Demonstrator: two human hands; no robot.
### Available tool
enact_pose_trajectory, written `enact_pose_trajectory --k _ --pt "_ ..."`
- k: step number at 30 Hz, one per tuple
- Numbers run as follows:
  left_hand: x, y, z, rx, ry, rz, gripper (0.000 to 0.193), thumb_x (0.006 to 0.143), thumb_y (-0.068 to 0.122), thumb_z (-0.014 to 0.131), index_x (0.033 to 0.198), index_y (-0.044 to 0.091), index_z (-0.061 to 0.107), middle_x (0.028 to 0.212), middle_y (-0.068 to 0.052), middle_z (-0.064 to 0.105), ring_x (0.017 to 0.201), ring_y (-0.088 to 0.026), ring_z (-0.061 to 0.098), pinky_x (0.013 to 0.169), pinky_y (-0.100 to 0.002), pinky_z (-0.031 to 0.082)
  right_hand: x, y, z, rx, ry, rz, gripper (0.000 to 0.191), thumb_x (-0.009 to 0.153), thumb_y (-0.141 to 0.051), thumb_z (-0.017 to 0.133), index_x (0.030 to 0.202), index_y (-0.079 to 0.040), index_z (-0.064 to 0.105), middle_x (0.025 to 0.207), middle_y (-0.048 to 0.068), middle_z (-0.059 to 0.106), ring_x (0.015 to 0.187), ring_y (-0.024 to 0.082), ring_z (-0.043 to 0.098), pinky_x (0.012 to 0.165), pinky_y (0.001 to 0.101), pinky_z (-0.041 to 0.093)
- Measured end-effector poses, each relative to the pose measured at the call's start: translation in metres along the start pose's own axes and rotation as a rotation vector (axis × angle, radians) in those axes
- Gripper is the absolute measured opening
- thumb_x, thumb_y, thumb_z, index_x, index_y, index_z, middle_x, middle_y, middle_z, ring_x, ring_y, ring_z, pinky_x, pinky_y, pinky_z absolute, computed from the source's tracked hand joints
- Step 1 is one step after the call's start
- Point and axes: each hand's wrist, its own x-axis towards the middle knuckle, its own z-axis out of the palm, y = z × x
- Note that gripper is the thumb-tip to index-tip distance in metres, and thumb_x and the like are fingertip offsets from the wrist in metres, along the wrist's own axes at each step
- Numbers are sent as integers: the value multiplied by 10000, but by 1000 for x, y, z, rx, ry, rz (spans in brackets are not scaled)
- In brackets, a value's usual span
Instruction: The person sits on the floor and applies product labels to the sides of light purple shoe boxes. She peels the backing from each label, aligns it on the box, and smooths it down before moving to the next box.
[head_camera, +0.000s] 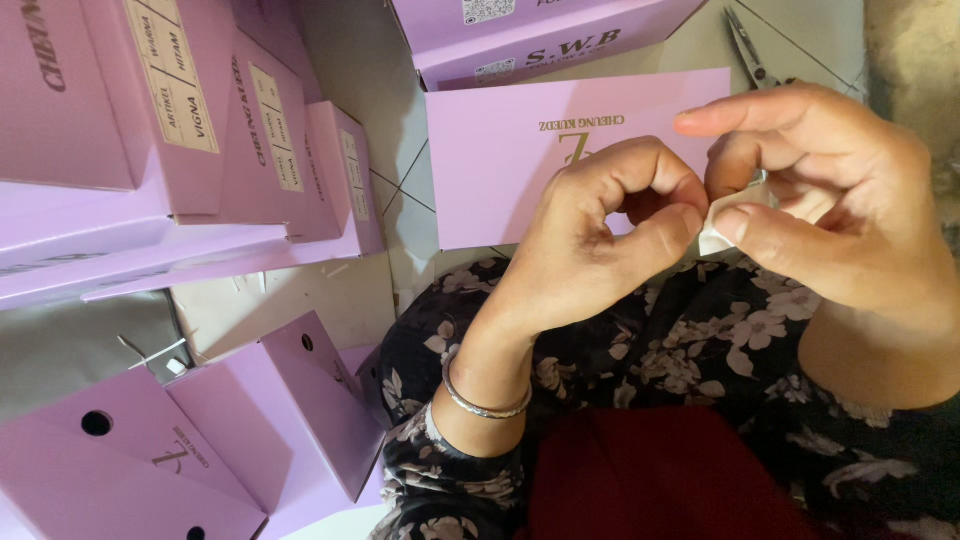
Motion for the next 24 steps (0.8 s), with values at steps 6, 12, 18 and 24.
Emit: enact_pose_trajectory --k 6,12,18,24 --pt "0 2 -1 45 3 22 32 977 36 693 963 9 686 870 -10 689 781 -59 633 751 -216 548 -1 0 -1 -30 -7 4 475 913 -16 637 1380 -7 553 828 16 659 602 -30 541 494 115 347" --pt "1 -1 0 -6 5 -1 35 977 27 683 947 12 672 848 0 684 773 -50 635 750 -217 556 1 1 0 -26 0 -1 474 915 -20 650 1378 6 553 837 26 675 598 -30 549 499 105 355" --pt "0 -2 0 -38 36 16 40 974 -6 651 945 20 644 862 19 649 787 -44 598 769 -215 537 2 1 4 -7 89 13 458 903 -21 668 1341 27 546 935 72 682 713 46 630 603 168 451" --pt "2 0 5 31 203 159 95 972 -30 657 923 42 619 892 34 626 811 -45 590 760 -202 496 6 8 4 -438 315 -402 358 905 -123 805 1196 -42 611 1358 108 540 1139 116 505 982 283 417"
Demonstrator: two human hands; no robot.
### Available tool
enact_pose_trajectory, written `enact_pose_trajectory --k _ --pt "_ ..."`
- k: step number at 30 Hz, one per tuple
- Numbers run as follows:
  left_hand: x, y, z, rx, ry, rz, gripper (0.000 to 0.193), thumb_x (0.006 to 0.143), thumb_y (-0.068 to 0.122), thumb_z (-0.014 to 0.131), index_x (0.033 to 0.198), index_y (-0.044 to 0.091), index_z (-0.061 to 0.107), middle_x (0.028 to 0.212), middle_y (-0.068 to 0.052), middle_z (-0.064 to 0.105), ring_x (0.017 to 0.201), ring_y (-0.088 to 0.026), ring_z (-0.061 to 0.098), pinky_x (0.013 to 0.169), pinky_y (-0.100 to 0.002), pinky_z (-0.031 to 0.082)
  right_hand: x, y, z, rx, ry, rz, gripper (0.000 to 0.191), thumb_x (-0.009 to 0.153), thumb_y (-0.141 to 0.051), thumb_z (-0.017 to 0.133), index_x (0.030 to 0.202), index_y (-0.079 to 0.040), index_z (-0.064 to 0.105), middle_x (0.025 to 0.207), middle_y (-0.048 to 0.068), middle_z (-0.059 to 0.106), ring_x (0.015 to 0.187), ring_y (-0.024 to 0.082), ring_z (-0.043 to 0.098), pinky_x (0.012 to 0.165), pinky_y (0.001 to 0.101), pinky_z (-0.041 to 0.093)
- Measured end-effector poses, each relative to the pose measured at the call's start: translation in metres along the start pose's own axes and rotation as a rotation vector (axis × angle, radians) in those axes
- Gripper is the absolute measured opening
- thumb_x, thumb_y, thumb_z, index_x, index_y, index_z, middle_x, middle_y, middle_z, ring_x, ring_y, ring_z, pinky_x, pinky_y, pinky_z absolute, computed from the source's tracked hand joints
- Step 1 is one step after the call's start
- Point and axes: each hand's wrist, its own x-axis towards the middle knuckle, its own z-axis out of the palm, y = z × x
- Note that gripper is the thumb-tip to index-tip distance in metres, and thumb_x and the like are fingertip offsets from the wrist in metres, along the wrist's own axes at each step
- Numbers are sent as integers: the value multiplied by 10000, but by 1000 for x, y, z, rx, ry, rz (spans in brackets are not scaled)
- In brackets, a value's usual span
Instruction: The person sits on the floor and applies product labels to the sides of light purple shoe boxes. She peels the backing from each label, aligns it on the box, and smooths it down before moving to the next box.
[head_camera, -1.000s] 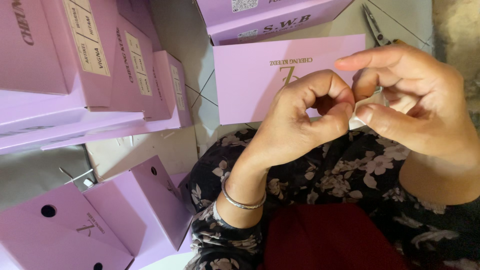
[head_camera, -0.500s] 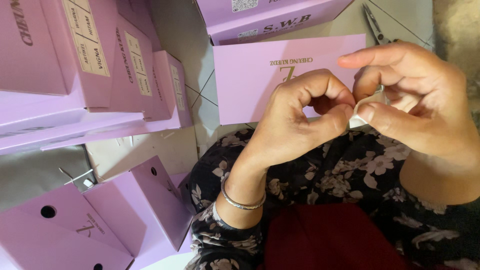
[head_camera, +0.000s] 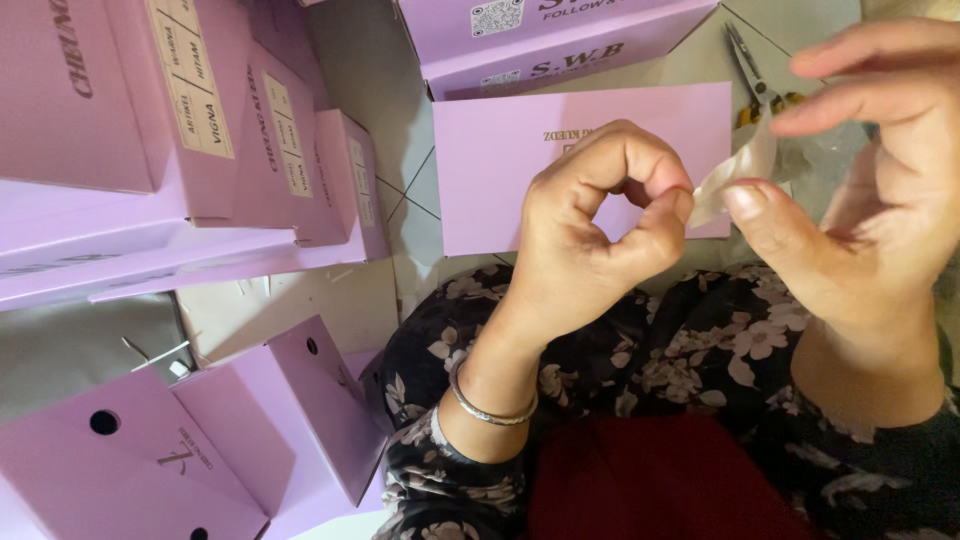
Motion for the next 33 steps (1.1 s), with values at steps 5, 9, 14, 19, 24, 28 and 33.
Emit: enact_pose_trajectory --k 5,9,14,19,24,28,33 --pt "0 4 5 246 97 152 113 936 -1 719 922 73 635 916 19 645 835 -57 635 764 -189 514 -9 -12 -8 -301 -54 9 200 814 -143 825 946 -17 746 1349 171 567 1094 189 467 896 299 376" --pt "3 7 6 423 111 290 155 890 29 778 954 95 653 929 7 659 864 -106 645 796 -224 527 -10 -11 -7 -219 -59 66 188 776 -138 822 892 -8 752 1259 166 586 1120 203 514 903 312 420" --pt "5 14 6 515 110 362 164 870 63 800 958 93 665 985 -5 667 829 -137 617 740 -250 496 -11 -10 -8 -208 -70 64 165 806 -95 808 921 2 742 1257 155 598 1108 201 553 858 289 436" --pt "5 20 6 580 87 414 155 874 62 792 957 87 664 969 -17 667 817 -155 610 734 -262 505 -10 -8 -7 -222 -104 -41 151 798 -38 792 904 29 709 1182 182 590 997 221 599 803 291 511" --pt "1 22 9 585 92 423 145 902 71 780 973 84 654 936 -20 657 833 -165 619 757 -271 514 -12 -4 1 -55 -46 47 162 795 -59 725 896 46 653 1088 155 599 830 131 640 701 257 526" --pt "1 21 12 552 94 402 137 906 78 768 964 83 644 944 -24 659 831 -162 624 750 -267 502 -12 -4 4 -123 -22 -36 144 822 -69 720 842 43 633 1065 166 568 796 132 612 704 274 522" --pt "0 20 13 454 68 337 120 913 66 742 948 83 628 955 -18 654 858 -141 645 762 -263 474 -15 -7 9 -170 2 -97 172 895 -122 722 881 23 630 1169 138 557 860 163 586 731 253 505"
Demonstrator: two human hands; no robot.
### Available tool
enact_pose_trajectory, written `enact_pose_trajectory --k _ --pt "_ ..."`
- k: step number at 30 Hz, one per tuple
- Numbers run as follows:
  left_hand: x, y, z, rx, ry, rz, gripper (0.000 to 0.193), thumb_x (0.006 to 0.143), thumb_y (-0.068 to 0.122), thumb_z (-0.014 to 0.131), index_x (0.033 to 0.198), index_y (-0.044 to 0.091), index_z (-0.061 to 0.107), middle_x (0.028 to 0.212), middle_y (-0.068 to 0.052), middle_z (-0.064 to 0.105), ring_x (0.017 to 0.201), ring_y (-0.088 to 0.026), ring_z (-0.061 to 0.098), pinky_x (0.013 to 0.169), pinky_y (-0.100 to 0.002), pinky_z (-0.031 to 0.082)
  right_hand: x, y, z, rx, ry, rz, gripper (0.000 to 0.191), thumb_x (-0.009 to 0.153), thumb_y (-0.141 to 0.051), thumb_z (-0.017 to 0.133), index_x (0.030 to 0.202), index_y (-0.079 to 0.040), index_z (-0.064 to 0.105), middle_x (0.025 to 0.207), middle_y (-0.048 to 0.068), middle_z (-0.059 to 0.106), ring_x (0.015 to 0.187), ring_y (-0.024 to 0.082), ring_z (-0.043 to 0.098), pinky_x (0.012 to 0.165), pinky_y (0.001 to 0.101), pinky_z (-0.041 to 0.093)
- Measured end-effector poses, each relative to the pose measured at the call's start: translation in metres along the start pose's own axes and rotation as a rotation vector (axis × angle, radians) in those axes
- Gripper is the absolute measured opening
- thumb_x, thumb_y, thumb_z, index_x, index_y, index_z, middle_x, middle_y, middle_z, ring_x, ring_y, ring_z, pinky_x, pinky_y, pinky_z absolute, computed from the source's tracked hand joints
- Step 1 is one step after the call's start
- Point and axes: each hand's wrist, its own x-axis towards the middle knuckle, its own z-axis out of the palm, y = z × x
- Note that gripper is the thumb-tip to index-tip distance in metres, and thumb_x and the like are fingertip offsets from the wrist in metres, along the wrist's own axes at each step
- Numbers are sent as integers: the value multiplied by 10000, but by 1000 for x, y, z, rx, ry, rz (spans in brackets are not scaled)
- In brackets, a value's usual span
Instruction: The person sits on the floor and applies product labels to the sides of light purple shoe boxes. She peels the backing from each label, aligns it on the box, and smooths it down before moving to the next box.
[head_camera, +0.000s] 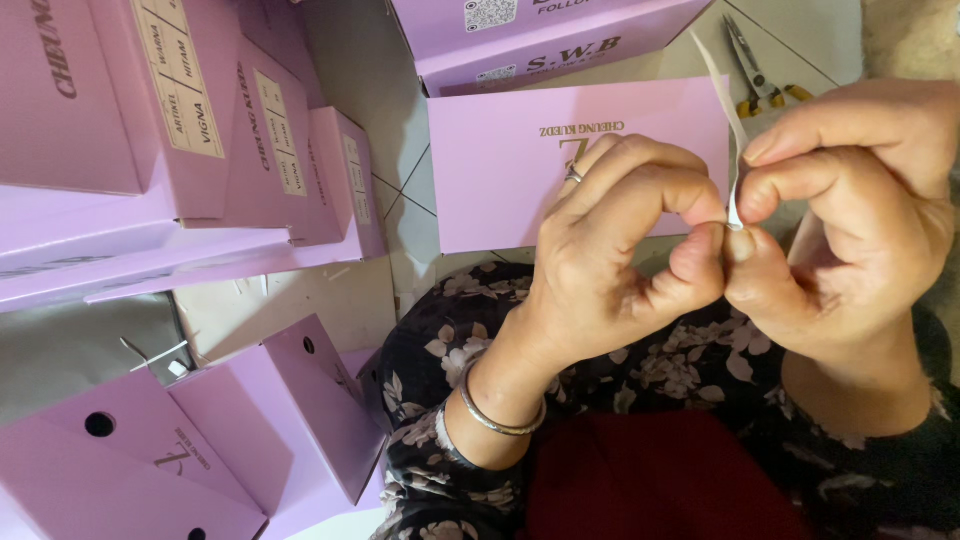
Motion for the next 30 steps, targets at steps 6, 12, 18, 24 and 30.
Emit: enact_pose_trajectory --k 6,12,18,24,30 --pt "-3 2 2 -115 -9 -100 119 898 6 705 953 59 614 957 -38 646 885 -144 664 825 -245 544 -11 2 4 -33 25 11 171 910 -131 704 880 12 616 1215 131 544 953 212 580 770 288 508" --pt "-5 1 5 -225 -4 -190 115 911 -28 674 951 55 604 953 -31 643 876 -123 670 822 -222 563 -16 3 11 31 55 99 159 956 -107 679 965 37 613 1204 130 514 857 146 574 729 249 499" --pt "-11 -2 11 -345 19 -268 105 947 -44 648 957 45 594 957 -23 639 876 -90 650 816 -206 519 -23 2 15 125 88 147 149 989 -98 657 1026 32 595 1216 114 495 832 131 559 730 235 486" --pt "-18 -9 16 -416 6 -291 113 982 -59 636 988 43 586 985 -3 629 873 -64 596 855 -190 504 -21 2 14 203 55 254 101 996 -67 654 1004 19 603 1221 86 521 779 84 506 693 193 448" --pt "-24 -13 19 -465 7 -333 109 1007 -63 619 1003 42 591 990 12 621 845 -49 566 836 -187 493 -13 -3 10 353 14 348 97 1026 -57 667 1001 23 619 1225 52 534 783 52 501 701 169 466"
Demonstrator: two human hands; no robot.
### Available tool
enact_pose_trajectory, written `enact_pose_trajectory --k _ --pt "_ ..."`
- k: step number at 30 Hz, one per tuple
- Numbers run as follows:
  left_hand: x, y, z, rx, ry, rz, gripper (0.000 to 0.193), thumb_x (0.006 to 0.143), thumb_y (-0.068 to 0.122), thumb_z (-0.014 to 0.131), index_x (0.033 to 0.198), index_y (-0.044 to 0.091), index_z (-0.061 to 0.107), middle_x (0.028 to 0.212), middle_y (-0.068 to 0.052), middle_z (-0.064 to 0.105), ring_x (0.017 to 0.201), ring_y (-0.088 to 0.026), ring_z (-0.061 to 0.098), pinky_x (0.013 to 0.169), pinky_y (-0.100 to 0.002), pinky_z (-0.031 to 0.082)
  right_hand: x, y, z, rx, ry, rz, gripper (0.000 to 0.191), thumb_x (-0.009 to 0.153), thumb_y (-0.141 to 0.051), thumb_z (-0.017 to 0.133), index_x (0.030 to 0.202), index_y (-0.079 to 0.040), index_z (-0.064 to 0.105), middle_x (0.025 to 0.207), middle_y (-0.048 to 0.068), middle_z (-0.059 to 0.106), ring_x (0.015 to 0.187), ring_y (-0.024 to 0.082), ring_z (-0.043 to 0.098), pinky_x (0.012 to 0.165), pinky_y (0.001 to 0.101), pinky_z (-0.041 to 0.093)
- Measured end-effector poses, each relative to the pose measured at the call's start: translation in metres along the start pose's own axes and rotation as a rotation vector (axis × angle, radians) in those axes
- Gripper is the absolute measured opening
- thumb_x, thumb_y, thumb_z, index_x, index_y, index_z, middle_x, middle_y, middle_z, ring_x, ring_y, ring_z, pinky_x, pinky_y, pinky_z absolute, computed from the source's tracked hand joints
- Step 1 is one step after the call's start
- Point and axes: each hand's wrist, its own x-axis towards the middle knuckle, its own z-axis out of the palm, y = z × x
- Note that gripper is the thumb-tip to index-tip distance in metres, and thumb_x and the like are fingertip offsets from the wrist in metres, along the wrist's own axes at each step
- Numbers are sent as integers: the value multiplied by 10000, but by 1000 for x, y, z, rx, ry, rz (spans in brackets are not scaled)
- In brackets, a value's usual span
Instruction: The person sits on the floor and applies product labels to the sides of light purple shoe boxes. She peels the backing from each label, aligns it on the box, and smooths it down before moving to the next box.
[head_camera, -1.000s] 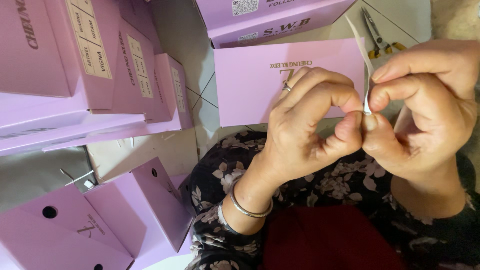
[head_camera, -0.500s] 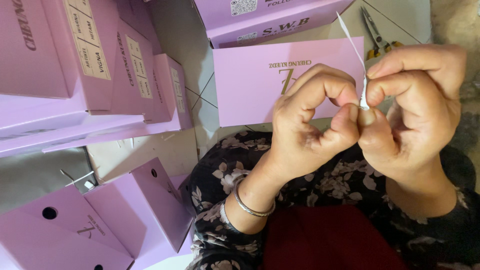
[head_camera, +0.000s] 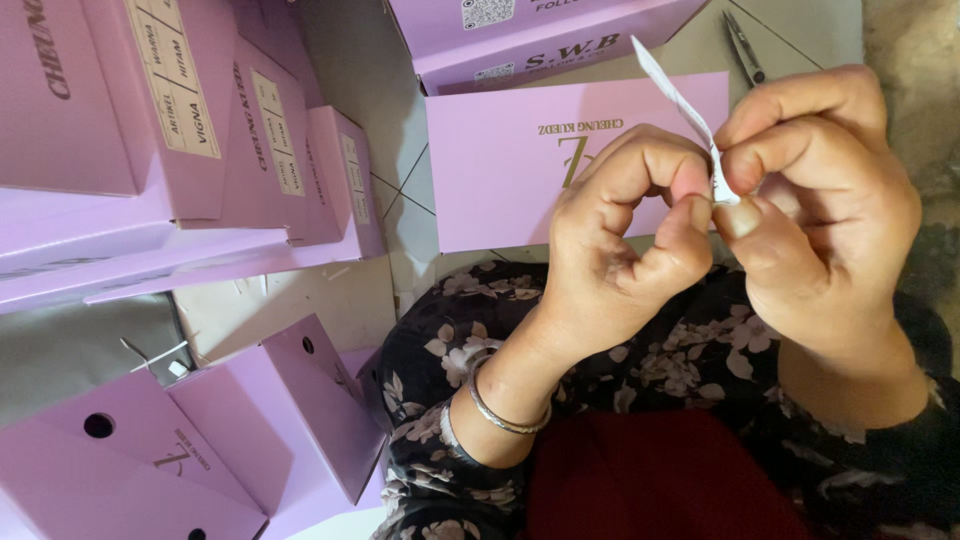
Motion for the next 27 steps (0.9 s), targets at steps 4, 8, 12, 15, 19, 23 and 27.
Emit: enact_pose_trajectory --k 4,8,12,15,19,23,27 --pt "0 -1 -1 -80 1 -17 91 1039 -48 611 1018 39 594 1004 15 612 860 -49 548 846 -188 484 9 -5 -1 219 -37 90 110 965 -101 683 995 -12 626 1204 31 538 874 57 585 746 180 532" --pt "4 4 -4 -30 19 -1 88 1022 -34 645 1002 40 602 990 6 618 855 -62 547 835 -199 477 14 -12 -6 170 -80 131 130 929 -106 710 975 -8 639 1156 36 558 874 66 602 810 202 540" --pt "7 10 -5 183 34 76 105 982 0 695 979 57 606 962 2 634 832 -77 577 816 -200 482 11 -8 -11 -7 -87 49 150 951 -75 748 985 34 653 1170 65 572 907 78 559 821 193 467" --pt "10 13 -5 297 28 139 117 965 37 713 975 67 600 950 -4 645 871 -106 633 835 -214 520 9 5 -14 -50 -73 -39 150 919 -61 748 983 29 647 1158 77 569 919 89 558 799 198 458" --pt "14 13 -7 424 1 259 145 987 100 728 1010 87 586 978 -10 633 922 -144 644 835 -247 494 4 16 -15 -83 -42 -81 134 911 -37 726 990 31 642 1164 87 558 898 92 556 762 194 464" --pt "14 12 -7 482 -65 303 153 996 109 705 1053 71 568 1011 -29 625 940 -178 640 841 -275 486 6 11 -12 -47 -16 -44 84 946 -19 679 1006 22 637 1162 73 547 887 85 564 768 184 481" --pt "12 13 -5 326 -74 176 102 1012 81 674 1044 69 578 991 -24 623 910 -154 648 803 -254 513 15 -4 -19 -47 -105 4 92 946 -27 701 1011 1 641 1202 72 558 974 92 569 883 195 478"
